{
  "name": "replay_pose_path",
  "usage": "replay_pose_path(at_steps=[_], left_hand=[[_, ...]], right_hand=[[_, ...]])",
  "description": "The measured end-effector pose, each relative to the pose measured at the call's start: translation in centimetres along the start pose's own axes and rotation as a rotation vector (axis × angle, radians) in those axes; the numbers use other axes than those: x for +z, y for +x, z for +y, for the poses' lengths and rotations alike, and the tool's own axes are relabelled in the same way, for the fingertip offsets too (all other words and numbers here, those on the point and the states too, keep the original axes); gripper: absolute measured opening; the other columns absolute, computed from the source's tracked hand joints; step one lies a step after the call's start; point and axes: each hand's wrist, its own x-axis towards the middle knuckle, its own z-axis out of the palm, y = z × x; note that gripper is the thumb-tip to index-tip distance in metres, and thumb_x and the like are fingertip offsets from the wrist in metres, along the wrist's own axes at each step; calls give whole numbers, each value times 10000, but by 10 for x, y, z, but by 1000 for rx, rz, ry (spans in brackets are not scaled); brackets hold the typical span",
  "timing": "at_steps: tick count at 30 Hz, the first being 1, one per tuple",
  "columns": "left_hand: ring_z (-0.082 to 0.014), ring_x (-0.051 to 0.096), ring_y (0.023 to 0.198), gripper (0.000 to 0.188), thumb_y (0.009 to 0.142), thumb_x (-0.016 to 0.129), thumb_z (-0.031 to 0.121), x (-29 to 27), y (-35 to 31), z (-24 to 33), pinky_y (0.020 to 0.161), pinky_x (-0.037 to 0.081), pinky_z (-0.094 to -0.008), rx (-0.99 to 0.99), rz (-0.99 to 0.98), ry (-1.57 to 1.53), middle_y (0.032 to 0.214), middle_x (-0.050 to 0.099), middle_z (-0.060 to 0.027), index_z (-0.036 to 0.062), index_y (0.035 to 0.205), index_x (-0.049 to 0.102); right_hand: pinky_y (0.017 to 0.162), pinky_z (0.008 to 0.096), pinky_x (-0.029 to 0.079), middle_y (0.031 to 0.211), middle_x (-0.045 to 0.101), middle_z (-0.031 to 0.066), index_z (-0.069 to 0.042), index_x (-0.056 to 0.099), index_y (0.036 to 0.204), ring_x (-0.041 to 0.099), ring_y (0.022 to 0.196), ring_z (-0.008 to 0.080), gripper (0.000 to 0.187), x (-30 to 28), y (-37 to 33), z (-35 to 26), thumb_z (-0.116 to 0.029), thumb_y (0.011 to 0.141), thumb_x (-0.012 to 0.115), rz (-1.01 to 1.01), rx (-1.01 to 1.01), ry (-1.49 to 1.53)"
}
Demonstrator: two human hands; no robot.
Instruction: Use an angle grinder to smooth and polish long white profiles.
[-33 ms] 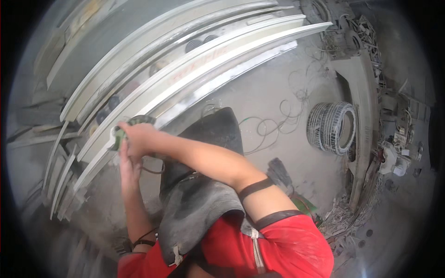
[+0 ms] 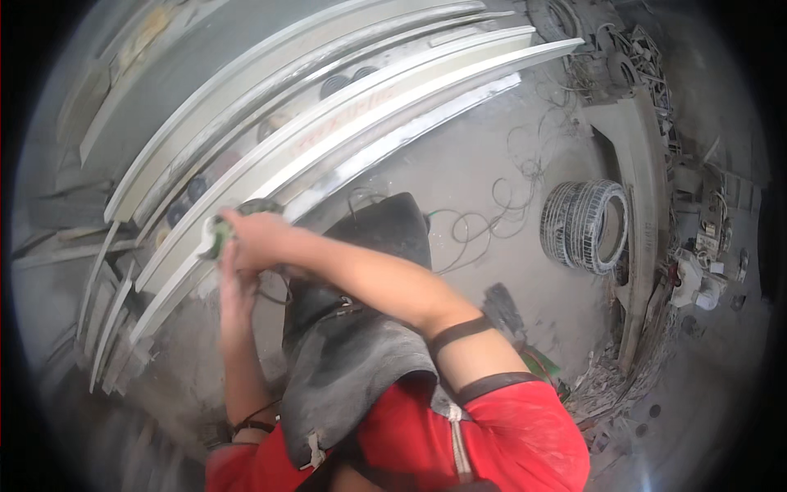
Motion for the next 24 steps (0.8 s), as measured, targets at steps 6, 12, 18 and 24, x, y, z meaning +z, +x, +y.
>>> replay_pose_path(at_steps=[6, 12, 18, 24], left_hand=[[-236, 680, 1055, 639, 918, 729, 159, 278, 79, -93, 758, 618, -334, 39, -315, 122, 1239, 598, -141, 44, 1428, 362], [-319, 686, 1005, 1254, 731, 906, 291, 600, 162, -207, 501, 579, -285, 54, -519, 206, 1348, 503, -281, -21, 1545, 5], [-373, 660, 1096, 1363, 685, 917, 409, 716, 200, -231, 895, 553, -379, 98, -556, 614, 1405, 516, -292, 10, 1581, -30], [-329, 456, 1377, 1192, 707, 927, 329, 531, 158, -225, 1151, 396, -425, 466, -420, 625, 1472, 420, -219, 10, 1543, 139]], right_hand=[[973, 480, 528, 1218, 652, 313, -111, 315, 1541, 650, 1128, 455, 979, -222, -122, 169, -343, 709, 776, 353, 136, 125], [996, 373, 524, 1323, 616, 204, -8, 299, 1538, 634, 1184, 275, 899, -464, -230, 362, -143, 798, 790, 672, 239, 360], [917, 341, 550, 1220, 659, 169, 8, 373, 1450, 658, 1100, 222, 714, -555, -254, 443, -65, 840, 736, 762, 239, 404], [1051, 440, 479, 1440, 530, 218, -102, 416, 1478, 570, 1283, 395, 818, -398, -203, 396, -285, 777, 795, 774, -136, 72]])
